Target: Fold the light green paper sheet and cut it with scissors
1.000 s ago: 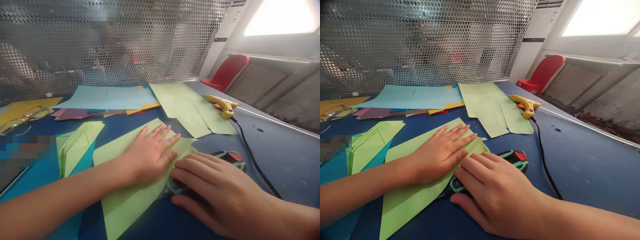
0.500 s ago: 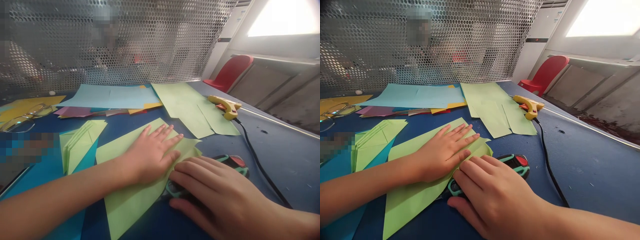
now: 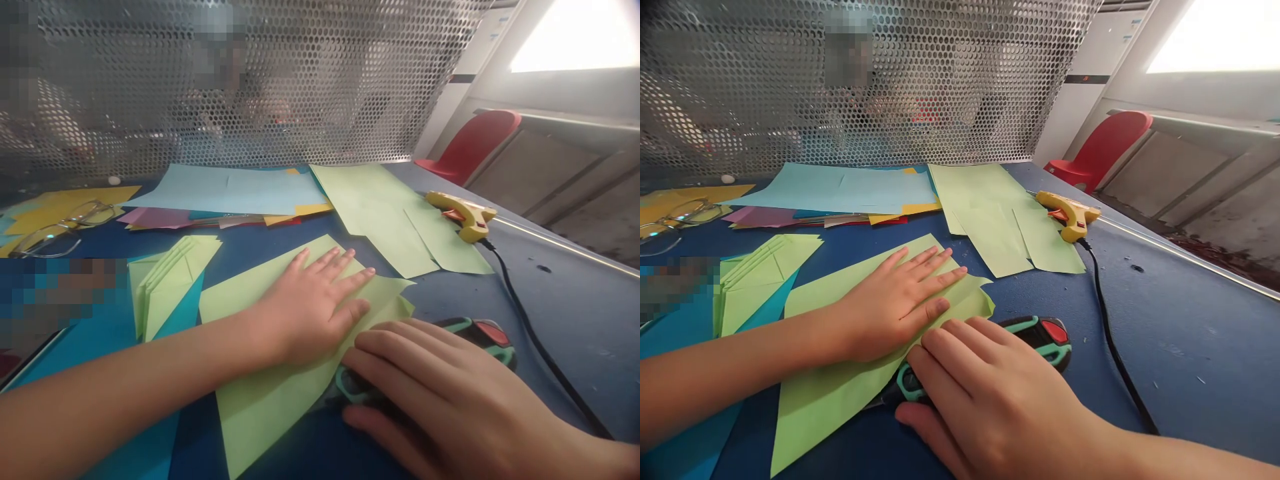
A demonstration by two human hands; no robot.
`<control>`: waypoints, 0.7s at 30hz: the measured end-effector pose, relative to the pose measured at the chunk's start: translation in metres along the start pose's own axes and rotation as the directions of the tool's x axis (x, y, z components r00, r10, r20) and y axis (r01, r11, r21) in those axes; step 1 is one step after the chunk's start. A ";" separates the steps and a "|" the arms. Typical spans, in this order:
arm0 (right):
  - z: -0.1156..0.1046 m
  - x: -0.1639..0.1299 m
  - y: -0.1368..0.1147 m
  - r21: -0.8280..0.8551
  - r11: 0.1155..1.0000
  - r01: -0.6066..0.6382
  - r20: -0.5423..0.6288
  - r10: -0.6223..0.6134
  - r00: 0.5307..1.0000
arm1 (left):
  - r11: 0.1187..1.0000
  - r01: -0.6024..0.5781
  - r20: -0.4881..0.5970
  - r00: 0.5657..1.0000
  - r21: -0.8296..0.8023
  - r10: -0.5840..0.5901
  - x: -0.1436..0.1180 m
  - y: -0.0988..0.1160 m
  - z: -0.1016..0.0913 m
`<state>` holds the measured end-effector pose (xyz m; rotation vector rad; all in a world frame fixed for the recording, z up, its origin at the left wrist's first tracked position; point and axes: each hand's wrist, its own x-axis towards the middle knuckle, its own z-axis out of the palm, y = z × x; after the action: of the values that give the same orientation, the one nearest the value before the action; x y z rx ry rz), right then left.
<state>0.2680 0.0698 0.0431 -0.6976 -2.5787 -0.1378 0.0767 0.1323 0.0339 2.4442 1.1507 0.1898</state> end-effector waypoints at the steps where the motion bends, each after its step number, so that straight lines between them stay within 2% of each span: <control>1: 0.001 0.000 -0.001 0.003 1.000 -0.001 0.000 0.001 1.000 | 1.000 -0.001 0.001 1.000 -0.001 0.001 0.000 0.000 0.000; 21: 0.002 -0.001 -0.005 -0.061 0.998 0.034 -0.043 -0.037 0.998 | 1.000 -0.020 -0.045 0.999 -0.011 0.019 -0.004 -0.002 0.001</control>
<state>0.2652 0.0653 0.0413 -0.6632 -2.5542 -0.2407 0.0728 0.1302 0.0325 2.4533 1.1417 0.2577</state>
